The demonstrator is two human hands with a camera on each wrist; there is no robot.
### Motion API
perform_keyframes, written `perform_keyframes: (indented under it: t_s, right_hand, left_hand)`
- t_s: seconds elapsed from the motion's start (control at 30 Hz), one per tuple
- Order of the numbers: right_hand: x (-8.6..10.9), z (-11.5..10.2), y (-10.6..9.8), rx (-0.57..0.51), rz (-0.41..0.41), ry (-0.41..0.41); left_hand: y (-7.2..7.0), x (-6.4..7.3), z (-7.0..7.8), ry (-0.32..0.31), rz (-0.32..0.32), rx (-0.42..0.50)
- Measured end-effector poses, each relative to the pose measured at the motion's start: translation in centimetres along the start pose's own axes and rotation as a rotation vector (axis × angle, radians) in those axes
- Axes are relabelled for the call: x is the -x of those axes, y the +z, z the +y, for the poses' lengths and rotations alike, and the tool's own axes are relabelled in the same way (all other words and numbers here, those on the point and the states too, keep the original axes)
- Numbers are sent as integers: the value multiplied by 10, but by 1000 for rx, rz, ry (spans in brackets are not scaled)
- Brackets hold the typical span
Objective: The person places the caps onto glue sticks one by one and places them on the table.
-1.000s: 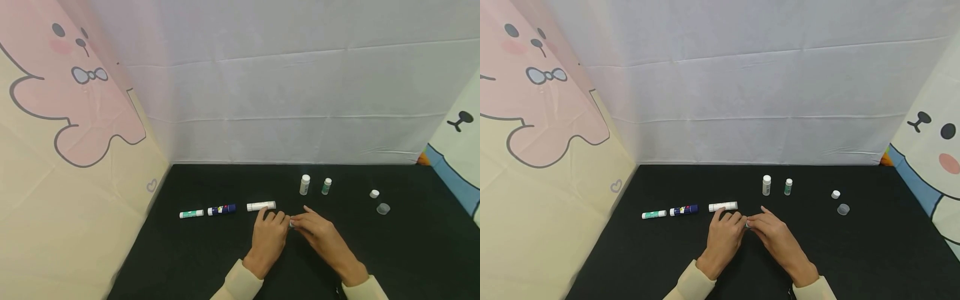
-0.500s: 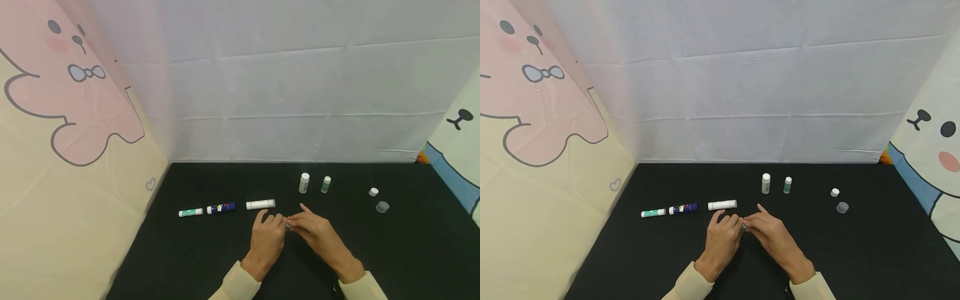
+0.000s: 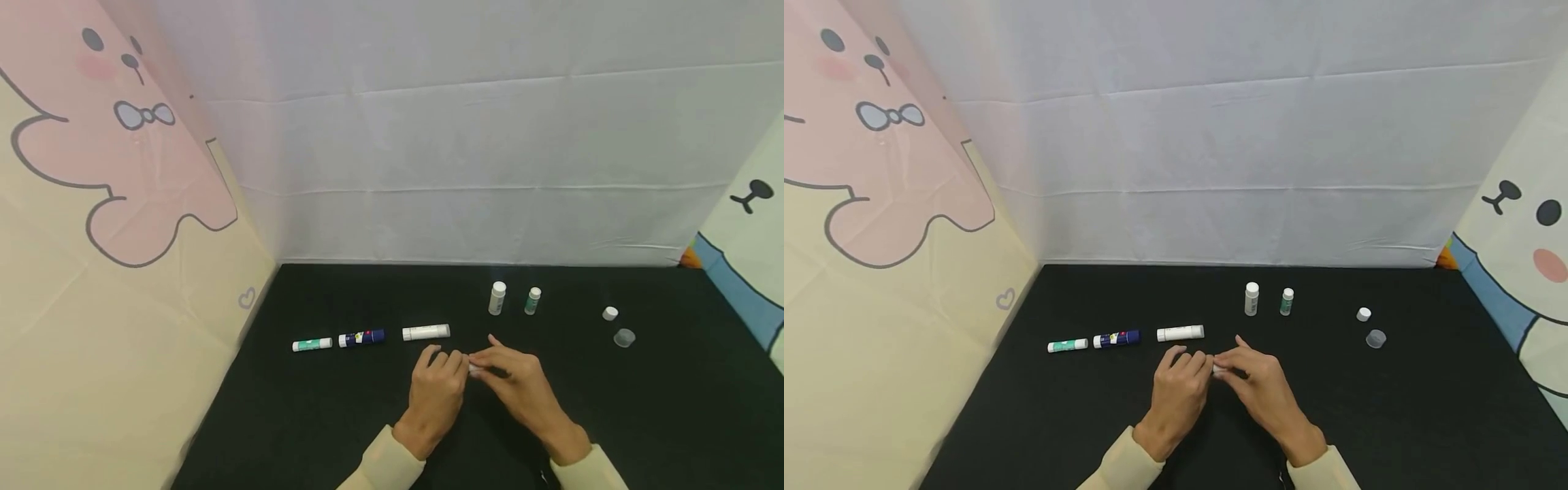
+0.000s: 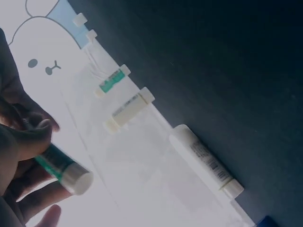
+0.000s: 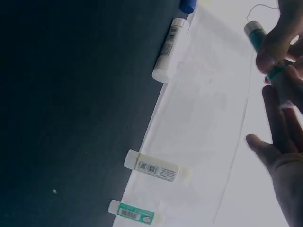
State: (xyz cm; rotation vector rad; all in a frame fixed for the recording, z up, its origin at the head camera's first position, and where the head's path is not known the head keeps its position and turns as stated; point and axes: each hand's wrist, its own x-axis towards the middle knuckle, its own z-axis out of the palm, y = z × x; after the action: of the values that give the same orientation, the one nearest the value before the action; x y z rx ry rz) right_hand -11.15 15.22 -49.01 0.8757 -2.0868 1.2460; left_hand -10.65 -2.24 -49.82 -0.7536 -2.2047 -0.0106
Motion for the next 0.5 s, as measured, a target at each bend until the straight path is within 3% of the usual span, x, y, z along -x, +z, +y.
perform_keyframes:
  t_s: [0.13, 0.27, 0.37, 0.5]
  right_hand:
    - [-2, -3, 2, 56, -24, 76]
    - [-6, -3, 0, 107, -55, 73]
    - [-9, -2, -2, 147, -82, -12]
    - [-10, 1, -7, 203, -102, -199]
  left_hand:
    - [1, 0, -1, 3, 25, -13]
    - [1, -2, -3, -30, 32, 0]
    - [-1, -3, -6, -73, 28, 14]
    - [-4, -2, -10, -96, 20, 23]
